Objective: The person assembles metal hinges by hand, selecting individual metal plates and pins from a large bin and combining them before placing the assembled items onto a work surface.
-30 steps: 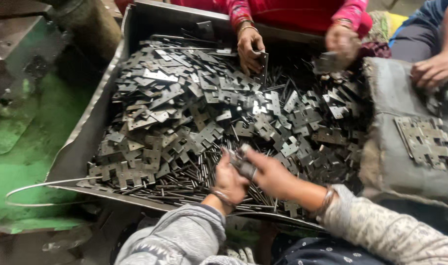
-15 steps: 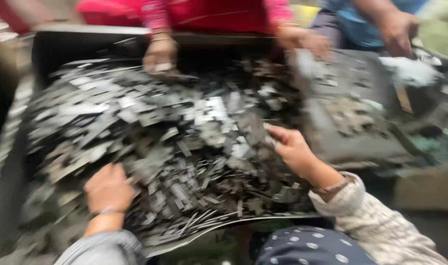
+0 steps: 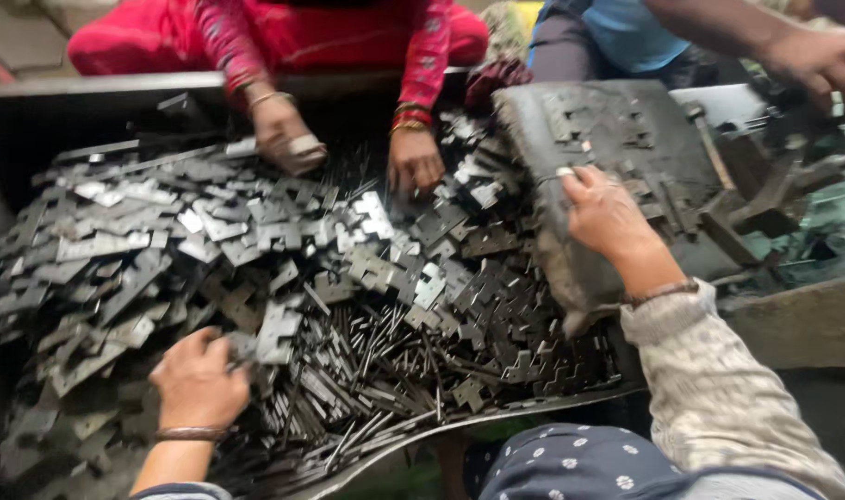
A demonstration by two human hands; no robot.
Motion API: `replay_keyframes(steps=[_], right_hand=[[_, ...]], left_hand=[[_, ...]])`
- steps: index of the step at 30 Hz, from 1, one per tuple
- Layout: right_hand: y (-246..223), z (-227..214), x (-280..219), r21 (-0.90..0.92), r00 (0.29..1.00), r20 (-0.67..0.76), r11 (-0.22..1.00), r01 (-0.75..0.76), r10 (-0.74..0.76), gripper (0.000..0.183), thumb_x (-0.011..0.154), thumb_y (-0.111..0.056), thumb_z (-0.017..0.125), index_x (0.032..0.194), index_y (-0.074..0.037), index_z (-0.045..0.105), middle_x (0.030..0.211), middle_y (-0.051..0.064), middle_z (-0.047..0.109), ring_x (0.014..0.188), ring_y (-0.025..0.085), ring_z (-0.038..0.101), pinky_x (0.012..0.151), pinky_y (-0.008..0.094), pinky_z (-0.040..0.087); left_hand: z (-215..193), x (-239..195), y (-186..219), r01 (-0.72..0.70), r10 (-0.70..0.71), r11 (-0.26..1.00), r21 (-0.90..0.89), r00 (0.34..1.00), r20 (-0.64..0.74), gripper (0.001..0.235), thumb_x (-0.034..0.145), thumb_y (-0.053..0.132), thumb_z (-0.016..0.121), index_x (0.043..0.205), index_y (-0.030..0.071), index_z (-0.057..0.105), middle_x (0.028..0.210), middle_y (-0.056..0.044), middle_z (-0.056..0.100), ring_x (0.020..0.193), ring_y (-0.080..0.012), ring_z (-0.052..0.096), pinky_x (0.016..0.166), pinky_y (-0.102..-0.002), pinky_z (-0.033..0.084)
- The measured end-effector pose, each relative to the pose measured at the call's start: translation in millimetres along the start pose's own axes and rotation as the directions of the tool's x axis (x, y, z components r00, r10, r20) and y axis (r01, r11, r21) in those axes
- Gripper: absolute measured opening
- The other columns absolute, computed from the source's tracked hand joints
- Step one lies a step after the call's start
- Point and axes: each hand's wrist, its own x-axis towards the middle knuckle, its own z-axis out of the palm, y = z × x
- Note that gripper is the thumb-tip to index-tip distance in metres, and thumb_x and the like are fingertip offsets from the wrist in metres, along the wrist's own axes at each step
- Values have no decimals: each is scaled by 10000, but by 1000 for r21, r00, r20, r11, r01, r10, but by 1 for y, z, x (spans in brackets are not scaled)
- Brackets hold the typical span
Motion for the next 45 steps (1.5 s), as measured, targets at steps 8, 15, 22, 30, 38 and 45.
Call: replay_keyframes(steps=[8, 15, 22, 30, 38, 45], right_hand=[[-153, 64, 1, 197, 739, 575, 936, 292, -352, 429, 892, -162, 724, 1297, -66, 618, 1307, 154, 622, 1197, 335, 647, 1025, 415, 537], [-128, 119, 17, 223, 753, 443, 874, 433, -486, 676, 634, -157, 876, 1265, -92, 640, 1443, 200, 472, 1161, 403, 581, 885, 479, 529], [-89, 146, 23, 141, 655, 618, 881, 452, -435, 583, 627, -271, 885, 1147, -101, 684, 1099, 96, 675, 1058, 330, 633, 907, 445, 543], [-103, 116, -7, -43, 723, 557, 856, 516, -408, 264, 812, -80, 679, 1024, -197, 784, 1063, 32, 724, 1045, 297, 666, 924, 409, 559], [-174, 49, -56, 528, 726, 641, 830, -179, -251, 448, 793, -7, 661, 1169, -222, 776, 1298, -42, 717, 840, 198, 731, 723, 364, 617], [-142, 97, -72, 824, 745, 558, 347, -447, -366, 214, 886, -154, 795, 988, 29, 837, 1269, 114, 758, 1052, 212, 714, 884, 337, 580]], left_hand=[[-34, -19, 113, -7, 147, 770, -638, 975, 167, 225, 774, 151, 771, 988, 98, 727, 914, -113, 777, 772, -269, 757, 688, -372, 614], [-12, -40, 121, 254, 119, 751, -610, 856, 503, 356, 723, 224, 855, 1038, 85, 765, 845, -138, 787, 767, -267, 750, 739, -371, 604], [-29, -34, 55, 540, -117, -393, -744, 773, 624, 417, 932, 237, 678, 1266, -12, 709, 1021, -99, 706, 857, -190, 660, 745, -361, 566], [-77, -5, 69, 506, 86, -662, -553, 784, 615, 475, 1037, 392, 459, 1369, 64, 543, 945, -147, 676, 785, -244, 680, 686, -399, 601], [0, -44, 73, 93, 63, 920, -380, 924, 377, 841, 726, -136, 610, 1464, 258, 520, 1126, -187, 583, 991, -357, 622, 858, -429, 559], [46, -71, 65, 27, 62, 959, -282, 951, 302, 540, 773, -74, 635, 1297, 36, 563, 1150, -204, 600, 1031, -395, 644, 871, -478, 562]])
